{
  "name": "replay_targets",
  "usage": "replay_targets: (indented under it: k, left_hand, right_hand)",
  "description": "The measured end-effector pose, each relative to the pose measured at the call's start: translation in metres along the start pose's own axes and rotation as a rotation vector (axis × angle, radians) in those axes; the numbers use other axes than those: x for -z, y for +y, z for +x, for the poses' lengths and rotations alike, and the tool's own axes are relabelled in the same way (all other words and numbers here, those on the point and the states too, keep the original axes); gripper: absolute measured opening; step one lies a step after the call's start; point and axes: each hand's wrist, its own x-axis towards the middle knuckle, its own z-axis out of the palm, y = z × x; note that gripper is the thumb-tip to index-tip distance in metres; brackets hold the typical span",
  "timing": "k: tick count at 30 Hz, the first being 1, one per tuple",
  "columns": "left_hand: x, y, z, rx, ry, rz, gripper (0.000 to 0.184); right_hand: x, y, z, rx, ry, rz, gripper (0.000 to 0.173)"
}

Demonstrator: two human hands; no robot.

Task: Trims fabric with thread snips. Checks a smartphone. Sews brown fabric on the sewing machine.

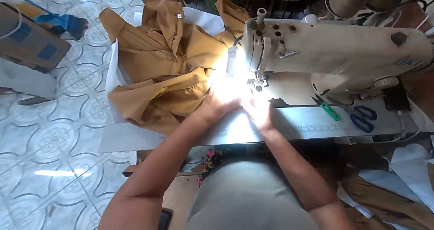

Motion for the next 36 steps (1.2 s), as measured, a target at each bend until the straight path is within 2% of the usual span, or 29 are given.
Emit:
replay_targets:
  k: [2, 4, 7, 9, 11, 15, 21, 24, 27, 36]
  left_hand:
    - [0.004, 0.002, -0.007, -0.156, -0.053, 0.111, 0.015]
    - [0.004, 0.005, -0.013, -0.189, -0.139, 0.169, 0.021]
    - [0.002, 0.011, -0.014, -0.216, -0.177, 0.163, 0.022]
    - [0.003, 0.013, -0.012, -0.216, -0.192, 0.159, 0.022]
    - [0.003, 0.014, -0.011, -0.206, -0.203, 0.151, 0.022]
    - [0.005, 0.014, -0.013, -0.15, -0.226, 0.158, 0.025]
    - [0.002, 0.018, -0.007, -0.109, -0.2, 0.161, 0.025]
    - [0.002, 0.018, -0.009, -0.153, -0.228, 0.179, 0.029]
    - [0.007, 0.026, -0.014, -0.188, -0.245, 0.177, 0.025]
    - [0.005, 0.027, -0.012, -0.078, -0.211, 0.208, 0.029]
  right_hand:
    - [0.007, -0.005, -0.02, -0.11, -0.046, 0.133, 0.026]
    - [0.017, 0.001, -0.033, -0.063, -0.086, 0.016, 0.028]
    - [0.026, 0.008, -0.039, 0.104, -0.161, -0.375, 0.026]
    - [0.022, 0.012, -0.039, 0.284, -0.113, -0.537, 0.021]
    - [0.018, 0.022, -0.035, 0.426, -0.066, -0.612, 0.018]
    - [0.02, 0.033, -0.037, 0.526, -0.034, -0.586, 0.02]
    - [0.023, 0.039, -0.042, 0.567, 0.01, -0.602, 0.017]
    - [0.02, 0.039, -0.043, 0.568, -0.011, -0.702, 0.017]
    - [0.02, 0.037, -0.044, 0.586, -0.032, -0.749, 0.017]
    - [0.02, 0.038, -0.025, 0.585, -0.034, -0.747, 0.016]
